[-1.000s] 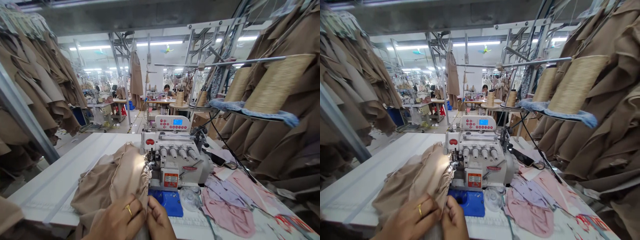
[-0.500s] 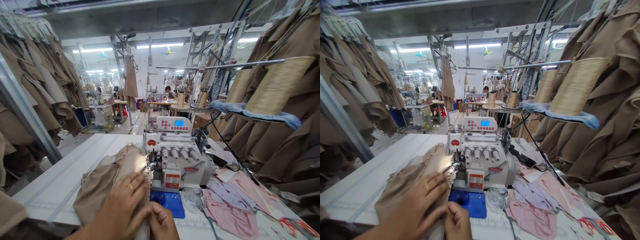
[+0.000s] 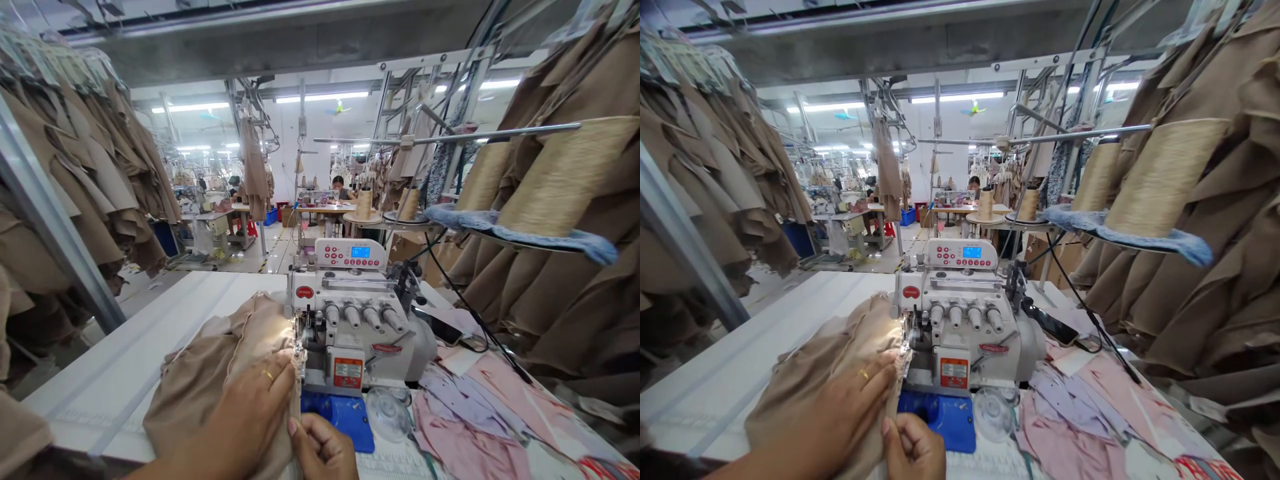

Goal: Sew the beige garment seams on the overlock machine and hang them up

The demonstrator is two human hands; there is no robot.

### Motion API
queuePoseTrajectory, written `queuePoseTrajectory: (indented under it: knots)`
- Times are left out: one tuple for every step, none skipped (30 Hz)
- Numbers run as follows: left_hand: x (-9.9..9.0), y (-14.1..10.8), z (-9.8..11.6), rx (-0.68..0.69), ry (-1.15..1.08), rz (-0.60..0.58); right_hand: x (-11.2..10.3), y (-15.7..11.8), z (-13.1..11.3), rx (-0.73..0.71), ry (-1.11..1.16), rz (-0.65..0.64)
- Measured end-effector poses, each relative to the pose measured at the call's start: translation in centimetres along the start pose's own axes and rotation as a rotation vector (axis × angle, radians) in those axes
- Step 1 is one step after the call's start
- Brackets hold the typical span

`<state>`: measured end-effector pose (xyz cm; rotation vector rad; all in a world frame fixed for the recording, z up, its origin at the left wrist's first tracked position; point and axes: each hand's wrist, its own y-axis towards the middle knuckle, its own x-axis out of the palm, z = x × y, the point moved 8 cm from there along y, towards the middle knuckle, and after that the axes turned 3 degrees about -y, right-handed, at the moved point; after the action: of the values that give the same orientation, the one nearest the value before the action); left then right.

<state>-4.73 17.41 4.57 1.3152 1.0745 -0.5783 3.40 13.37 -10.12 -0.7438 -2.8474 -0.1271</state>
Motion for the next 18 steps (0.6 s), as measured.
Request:
queuePoseTrajectory:
  knots:
    - [0.3,0.5,-0.7,-0.052,-0.054,-0.085,0.2,0.3,-0.7,-0.005,0.023,-0.032]
    - [0.3,0.9,-1.2,-0.086,-0.092,-0.136,0.3,0.5,-1.4,-0.009,0.044,-0.058]
    - [-0.1,1.2,-1.4,-0.082,-0.104,-0.136,0.4,0.7,-1.9,-0.011,0.06,-0.073]
    - [-0.5,1.3,-1.1,-0.038,-0.086,-0.109,0.4,0.9,-2.4,-0.011,0.074,-0.074]
    - [-1.0,1.2,-0.6,0.024,-0.043,-0.066,0.3,1.0,-2.7,-0.014,0.084,-0.065]
    - [-1.3,0.8,0.0,0.087,0.012,-0.016,0.3,1.1,-2.9,-0.014,0.101,-0.051]
    - [-1.3,0.3,0.5,0.13,0.063,0.024,0.4,1.2,-3.0,-0.01,0.125,-0.047]
    - [-1.0,-0.2,0.8,0.145,0.098,0.046,0.5,1.2,-3.1,-0.005,0.154,-0.045]
    - [-0.6,-0.5,0.8,0.131,0.108,0.052,0.7,1.4,-3.2,0.005,0.183,-0.046]
    - [-0.2,-0.6,0.6,0.101,0.097,0.047,0.8,1.6,-3.3,0.017,0.211,-0.049]
    - [0.3,-0.5,0.3,0.066,0.069,0.037,0.9,1.8,-3.5,0.03,0.232,-0.051]
    - [0.7,-0.1,-0.3,0.022,0.028,0.011,1.0,2.0,-3.7,0.041,0.245,-0.052]
    - [1.1,0.4,-1.1,-0.039,-0.019,-0.03,1.0,2.3,-3.9,0.049,0.249,-0.055]
    - [1.5,1.1,-2.0,-0.11,-0.068,-0.074,1.1,2.5,-4.0,0.057,0.254,-0.06]
    - [1.6,1.7,-3.0,-0.183,-0.123,-0.11,1.1,2.6,-4.1,0.063,0.258,-0.068]
    - [1.6,2.1,-3.7,-0.238,-0.182,-0.133,1.2,2.7,-4.1,0.07,0.259,-0.082]
    - [1.3,2.4,-4.1,-0.264,-0.233,-0.127,1.5,2.6,-4.0,0.075,0.26,-0.109]
    - [0.8,2.5,-4.3,-0.262,-0.259,-0.083,1.7,2.5,-3.8,0.074,0.265,-0.138]
